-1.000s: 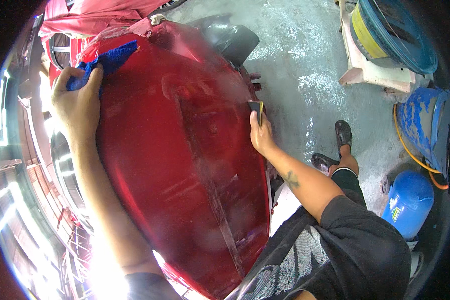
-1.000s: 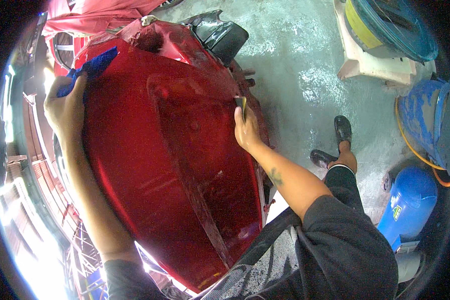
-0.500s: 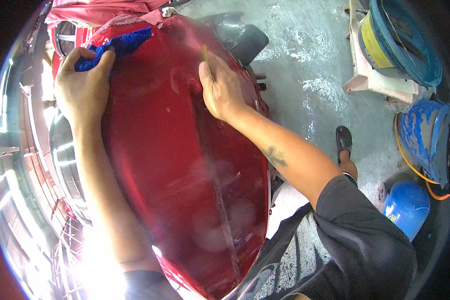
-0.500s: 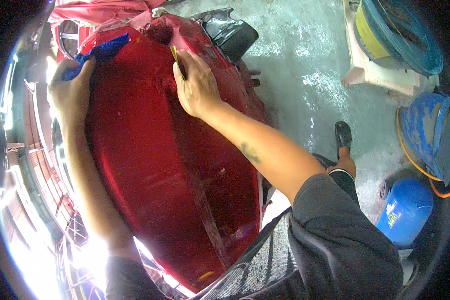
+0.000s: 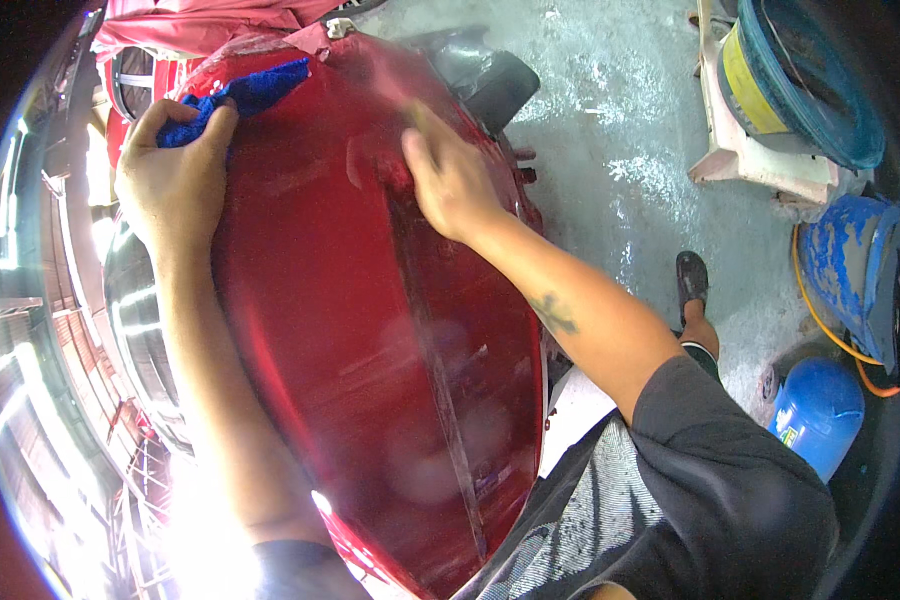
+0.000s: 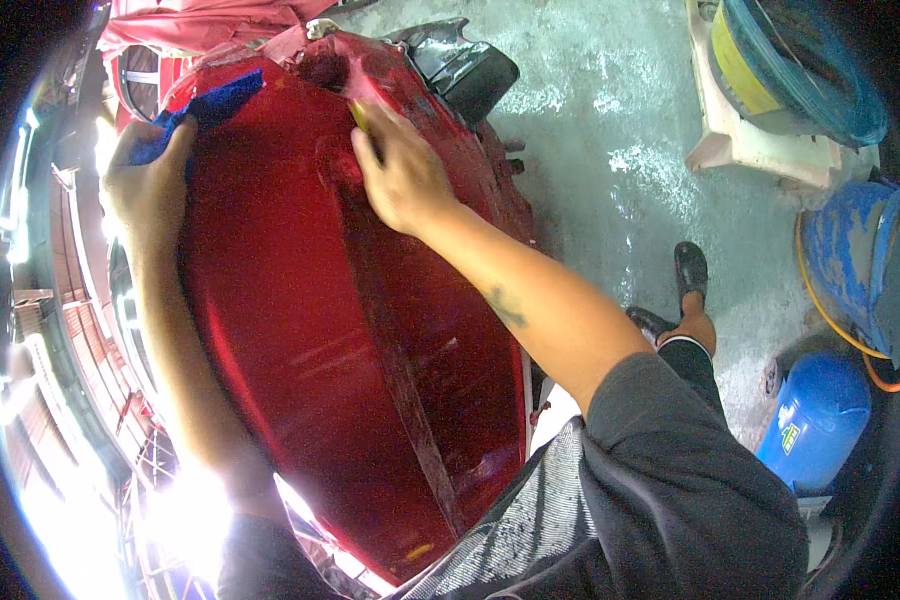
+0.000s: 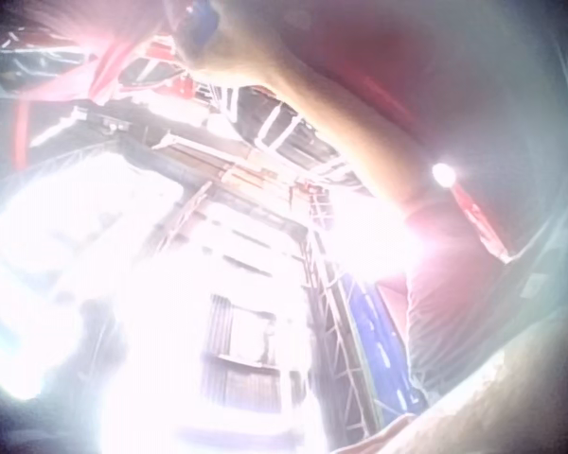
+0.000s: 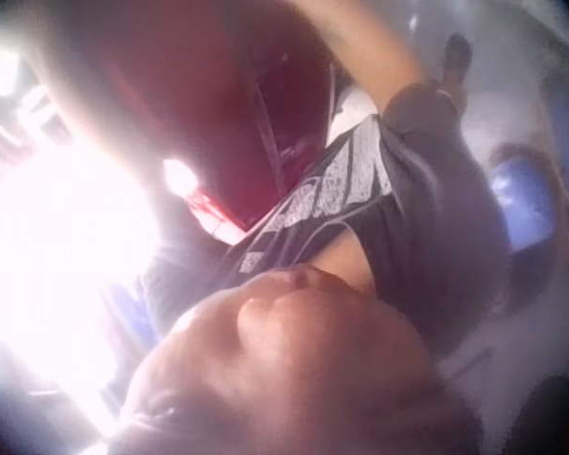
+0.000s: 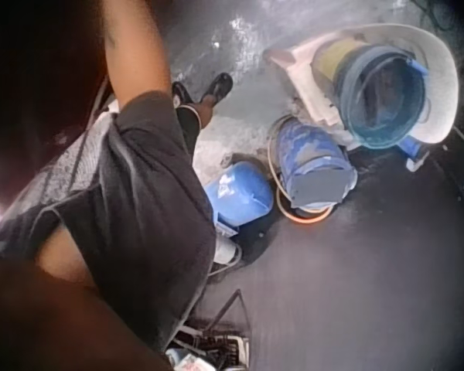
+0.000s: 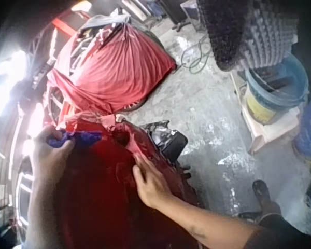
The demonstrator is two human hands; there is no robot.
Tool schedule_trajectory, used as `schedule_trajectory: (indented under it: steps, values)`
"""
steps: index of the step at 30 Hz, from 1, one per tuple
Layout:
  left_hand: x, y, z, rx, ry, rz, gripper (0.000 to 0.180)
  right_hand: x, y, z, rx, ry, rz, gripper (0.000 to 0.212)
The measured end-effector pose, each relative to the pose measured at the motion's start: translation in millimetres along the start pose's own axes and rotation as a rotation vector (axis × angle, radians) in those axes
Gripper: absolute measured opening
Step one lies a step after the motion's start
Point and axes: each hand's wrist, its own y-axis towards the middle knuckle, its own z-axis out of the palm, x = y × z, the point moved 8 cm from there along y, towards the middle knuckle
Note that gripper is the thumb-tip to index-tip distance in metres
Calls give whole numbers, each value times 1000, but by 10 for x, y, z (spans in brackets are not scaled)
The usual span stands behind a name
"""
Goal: The person sands the rear trunk lid of a red car using wet sandpaper and a blue cloth. They repeatedly dip the sandpaper into a bucket of water and wipe the surface to remove residue. The person switches between different grits of sandpaper during the process.
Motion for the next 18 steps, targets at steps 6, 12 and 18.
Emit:
schedule_trajectory:
  steps: [6, 12, 18]
  values:
    - [43, 58, -21, -46, 35, 47, 41, -1896, -1322, -664, 309, -271, 681, 71]
    - [1, 0, -41, -31, -3, 18, 39, -1449, -1308, -534, -9, -133, 409, 54]
    - [-47, 35, -42, -20, -9, 12, 39, 303, -108, 127, -44, -93, -94, 47]
